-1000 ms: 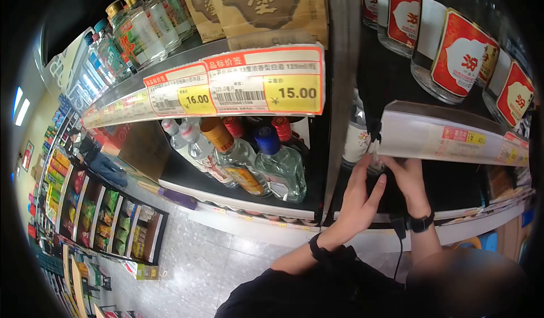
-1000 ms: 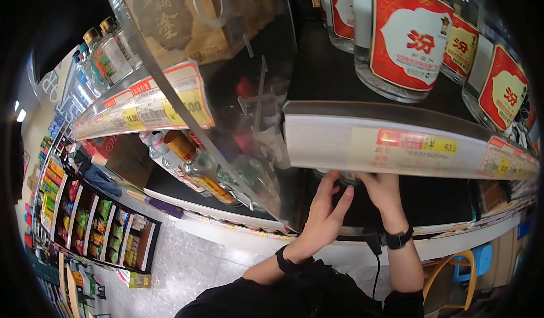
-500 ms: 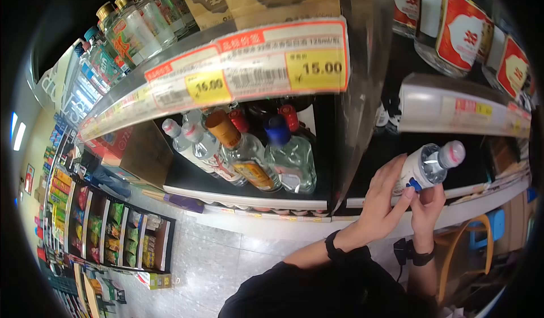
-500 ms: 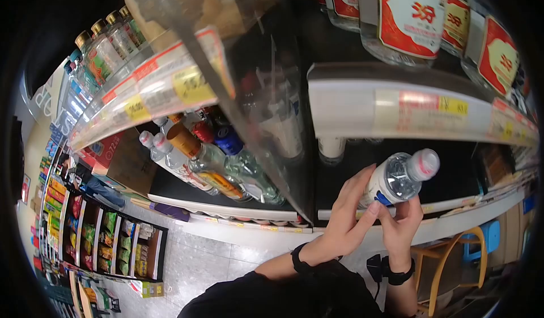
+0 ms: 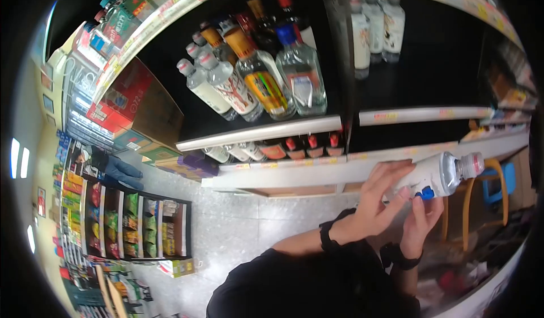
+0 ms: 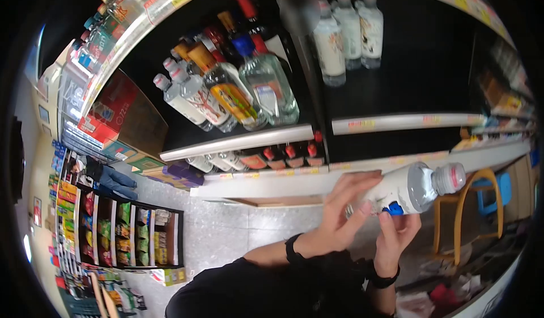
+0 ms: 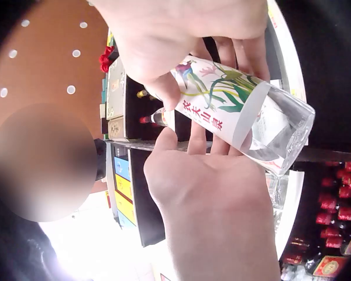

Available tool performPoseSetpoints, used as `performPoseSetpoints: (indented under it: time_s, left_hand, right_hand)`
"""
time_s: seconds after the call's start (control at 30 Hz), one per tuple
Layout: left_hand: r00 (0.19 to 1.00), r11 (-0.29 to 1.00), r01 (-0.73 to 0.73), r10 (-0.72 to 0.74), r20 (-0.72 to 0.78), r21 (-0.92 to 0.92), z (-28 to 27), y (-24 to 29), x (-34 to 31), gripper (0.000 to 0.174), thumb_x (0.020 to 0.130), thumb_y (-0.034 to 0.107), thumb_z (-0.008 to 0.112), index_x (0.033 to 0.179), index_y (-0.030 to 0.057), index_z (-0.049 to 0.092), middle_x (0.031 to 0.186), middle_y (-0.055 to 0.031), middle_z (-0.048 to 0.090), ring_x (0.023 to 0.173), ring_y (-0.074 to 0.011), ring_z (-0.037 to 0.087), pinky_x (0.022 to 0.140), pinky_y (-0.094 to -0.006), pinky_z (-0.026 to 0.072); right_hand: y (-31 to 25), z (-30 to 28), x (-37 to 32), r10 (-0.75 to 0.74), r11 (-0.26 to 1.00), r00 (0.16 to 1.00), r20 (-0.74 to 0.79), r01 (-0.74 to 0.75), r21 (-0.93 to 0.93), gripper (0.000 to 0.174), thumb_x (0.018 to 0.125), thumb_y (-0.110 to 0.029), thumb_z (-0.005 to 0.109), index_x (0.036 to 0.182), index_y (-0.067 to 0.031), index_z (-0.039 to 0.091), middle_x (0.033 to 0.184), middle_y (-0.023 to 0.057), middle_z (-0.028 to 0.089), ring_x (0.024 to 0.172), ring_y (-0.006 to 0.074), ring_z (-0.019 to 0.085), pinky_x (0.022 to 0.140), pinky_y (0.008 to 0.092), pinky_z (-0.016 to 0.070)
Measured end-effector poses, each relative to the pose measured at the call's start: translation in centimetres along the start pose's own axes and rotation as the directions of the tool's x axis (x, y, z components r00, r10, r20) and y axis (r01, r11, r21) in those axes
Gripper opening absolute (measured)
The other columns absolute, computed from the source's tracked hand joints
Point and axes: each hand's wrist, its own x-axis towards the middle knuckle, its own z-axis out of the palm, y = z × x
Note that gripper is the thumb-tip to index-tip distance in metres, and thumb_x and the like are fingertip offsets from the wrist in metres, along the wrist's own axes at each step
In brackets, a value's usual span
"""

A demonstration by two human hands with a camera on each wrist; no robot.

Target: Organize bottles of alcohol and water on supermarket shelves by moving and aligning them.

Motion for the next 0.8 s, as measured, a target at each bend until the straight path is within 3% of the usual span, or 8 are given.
performPoseSetpoints:
  time_s: [0.3,0.4,0.5,0.53,0.6,0.67,0.73,0.8]
  left_hand:
    - [0.991,0.995,0.072,-0.064,-0.115,0.068,-6.7,2.9,-3.3,0.037,0.098,0.017,0.052,0.125,-0.0070,0.061,0.130,-0.0242,0.060,0.120,-0.0339,0.058,0.103,-0.0414,0.0419]
    - [0.960,0.987,0.158,-0.156,-0.231,-0.009,-11.0,3.8,-4.7,0.040,0.097,0.021,0.050,0.118,-0.0096,0.065,0.127,-0.0250,0.061,0.120,-0.0326,0.057,0.104,-0.0414,0.0409]
    - [0.889,0.983,0.112,-0.032,-0.456,0.149,-16.6,3.1,-6.1,0.047,0.096,0.028,0.046,0.103,-0.0113,0.071,0.122,-0.0268,0.063,0.117,-0.0350,0.058,0.104,-0.0433,0.0406]
    - [0.912,0.958,-0.007,0.124,-0.391,0.287,-19.4,2.7,-6.4,0.036,0.094,0.019,0.051,0.107,-0.0085,0.071,0.121,-0.0246,0.065,0.114,-0.0368,0.060,0.100,-0.0431,0.0450]
    - [0.920,0.878,-0.031,0.212,-0.329,0.478,-23.8,2.9,-6.8,0.043,0.092,0.024,0.050,0.110,-0.0102,0.070,0.120,-0.0268,0.065,0.112,-0.0394,0.061,0.099,-0.0456,0.0460]
    - [0.901,0.869,-0.061,0.260,-0.348,0.490,-27.7,2.1,-7.1,0.048,0.092,0.027,0.049,0.113,-0.0110,0.069,0.122,-0.0282,0.064,0.114,-0.0406,0.061,0.100,-0.0464,0.0457]
    - [0.881,0.855,-0.085,0.304,-0.362,0.511,-32.4,2.1,-6.6,0.053,0.092,0.031,0.047,0.116,-0.0117,0.067,0.124,-0.0296,0.063,0.115,-0.0419,0.061,0.102,-0.0472,0.0454]
    - [0.883,0.865,0.012,0.225,-0.411,0.501,-36.5,2.2,-6.3,0.059,0.093,0.036,0.045,0.121,-0.0127,0.064,0.126,-0.0316,0.061,0.120,-0.0437,0.059,0.105,-0.0473,0.0435]
  right_hand:
    - [0.2,5.9,-3.1,0.089,0.994,0.967,0.239,-0.103,0.047,0.063,0.085,-0.009,0.072,0.140,0.0045,0.046,0.133,0.0123,0.055,0.118,0.0214,0.055,0.100,0.0349,0.0437]
    - [2.1,9.0,-4.6,0.092,0.990,0.933,0.348,-0.122,0.064,0.064,0.080,-0.006,0.076,0.137,0.0052,0.048,0.130,0.0136,0.057,0.116,0.0213,0.056,0.100,0.0353,0.0449]
    - [3.2,14.3,-5.6,0.151,0.978,0.888,0.435,-0.197,0.063,0.068,0.071,-0.002,0.084,0.130,0.0072,0.051,0.124,0.0184,0.060,0.115,0.0230,0.059,0.099,0.0377,0.0470]
    - [2.8,18.6,-6.4,0.044,0.964,0.951,0.306,-0.120,0.236,0.068,0.072,-0.003,0.083,0.130,0.0082,0.050,0.122,0.0187,0.062,0.112,0.0257,0.061,0.097,0.0386,0.0496]
    - [4.9,21.2,-5.3,-0.246,0.875,0.699,0.672,0.459,-0.157,0.067,0.077,-0.011,0.082,0.132,0.0086,0.050,0.122,0.0207,0.063,0.110,0.0304,0.064,0.096,0.0404,0.0511]
    - [6.3,26.1,-6.2,-0.037,0.979,0.768,0.639,0.155,-0.130,0.066,0.082,-0.022,0.079,0.133,0.0081,0.052,0.124,0.0225,0.063,0.111,0.0338,0.064,0.097,0.0416,0.0504]
    - [8.5,31.9,-6.6,-0.212,0.976,0.809,0.548,0.200,0.082,0.057,0.082,-0.022,0.078,0.124,0.0110,0.059,0.120,0.0253,0.065,0.110,0.0329,0.065,0.094,0.0412,0.0523]
    - [8.7,36.5,-6.5,-0.336,0.899,0.718,0.610,0.437,-0.019,0.057,0.078,-0.018,0.080,0.123,0.0118,0.060,0.121,0.0264,0.065,0.110,0.0340,0.065,0.093,0.0411,0.0527]
